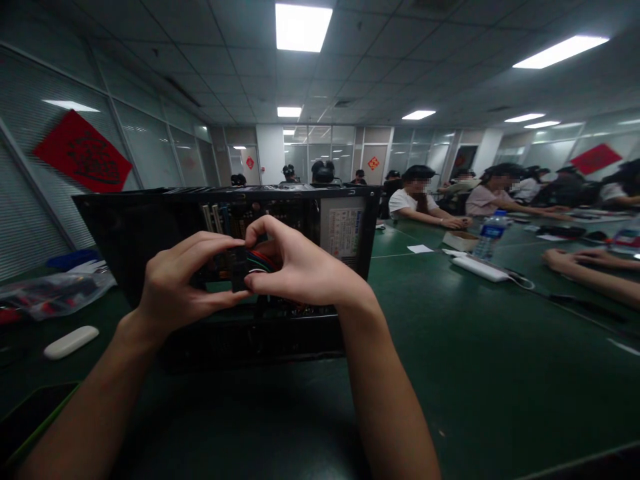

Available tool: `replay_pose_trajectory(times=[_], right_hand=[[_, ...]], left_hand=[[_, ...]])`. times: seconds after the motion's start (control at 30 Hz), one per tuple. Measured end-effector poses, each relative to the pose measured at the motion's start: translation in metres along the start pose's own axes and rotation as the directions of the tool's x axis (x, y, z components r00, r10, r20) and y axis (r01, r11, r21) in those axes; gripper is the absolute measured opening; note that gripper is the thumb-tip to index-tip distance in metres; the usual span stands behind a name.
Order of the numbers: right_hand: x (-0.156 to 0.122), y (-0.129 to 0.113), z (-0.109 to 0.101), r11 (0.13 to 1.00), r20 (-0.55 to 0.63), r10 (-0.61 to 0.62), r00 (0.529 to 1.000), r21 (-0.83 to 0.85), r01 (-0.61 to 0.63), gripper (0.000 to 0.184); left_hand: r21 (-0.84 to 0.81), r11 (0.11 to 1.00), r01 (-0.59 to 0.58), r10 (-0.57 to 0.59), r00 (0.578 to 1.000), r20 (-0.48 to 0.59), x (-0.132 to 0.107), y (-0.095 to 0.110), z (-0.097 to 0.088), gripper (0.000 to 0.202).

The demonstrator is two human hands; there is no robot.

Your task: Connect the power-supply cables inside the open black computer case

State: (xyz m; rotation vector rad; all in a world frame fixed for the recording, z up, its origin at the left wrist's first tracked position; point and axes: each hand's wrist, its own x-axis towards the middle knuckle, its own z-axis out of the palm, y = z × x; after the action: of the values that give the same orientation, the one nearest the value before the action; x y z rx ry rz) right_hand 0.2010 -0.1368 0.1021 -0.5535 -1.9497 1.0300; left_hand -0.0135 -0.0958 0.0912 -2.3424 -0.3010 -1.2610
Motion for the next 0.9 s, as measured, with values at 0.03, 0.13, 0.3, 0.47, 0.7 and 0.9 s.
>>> replay_pose_trajectory(times=[0.03, 0.13, 0.3, 0.47, 0.7, 0.9], right_hand=[[0.0, -0.0001, 0.0005, 1.0, -0.001, 0.002, 1.0, 0.0, -0.002, 0.04], [0.0009, 0.0006, 0.0017, 1.0, -0.013, -0.002, 1.0, -0.006, 0.002, 0.038], [0.0032, 0.0042, 0.001, 0.999, -0.005, -0.025, 1.0, -0.025, 0.025, 0.034], [0.0027, 0.004, 0.0009, 0.999, -0.002, -0.02, 1.0, -0.05, 0.019, 0.031], [0.0019, 0.0058, -0.0009, 0.998, 0.015, -0.025, 1.0, -0.06, 0.026, 0.03], [0.0029, 0.0041, -0.0004, 0.998, 0.011, -0.039, 0.999, -0.05, 0.039, 0.033]], left_hand=[[-0.001, 1.0, -0.009, 0.009, 1.0, -0.002, 0.0001, -0.0002, 0.0004, 0.047], [-0.012, 1.0, -0.022, 0.022, 1.0, -0.003, 0.0006, -0.0009, 0.0014, 0.045], [-0.03, 1.0, -0.005, 0.005, 1.0, 0.004, 0.0004, -0.0025, 0.0028, 0.042], [-0.025, 1.0, 0.015, -0.015, 1.0, 0.02, -0.0009, -0.0039, 0.0037, 0.043], [-0.004, 1.0, -0.015, 0.015, 1.0, -0.003, 0.0006, -0.0021, 0.0051, 0.043], [0.025, 0.999, -0.026, 0.027, 1.0, -0.013, -0.0002, -0.0021, 0.0049, 0.043]])
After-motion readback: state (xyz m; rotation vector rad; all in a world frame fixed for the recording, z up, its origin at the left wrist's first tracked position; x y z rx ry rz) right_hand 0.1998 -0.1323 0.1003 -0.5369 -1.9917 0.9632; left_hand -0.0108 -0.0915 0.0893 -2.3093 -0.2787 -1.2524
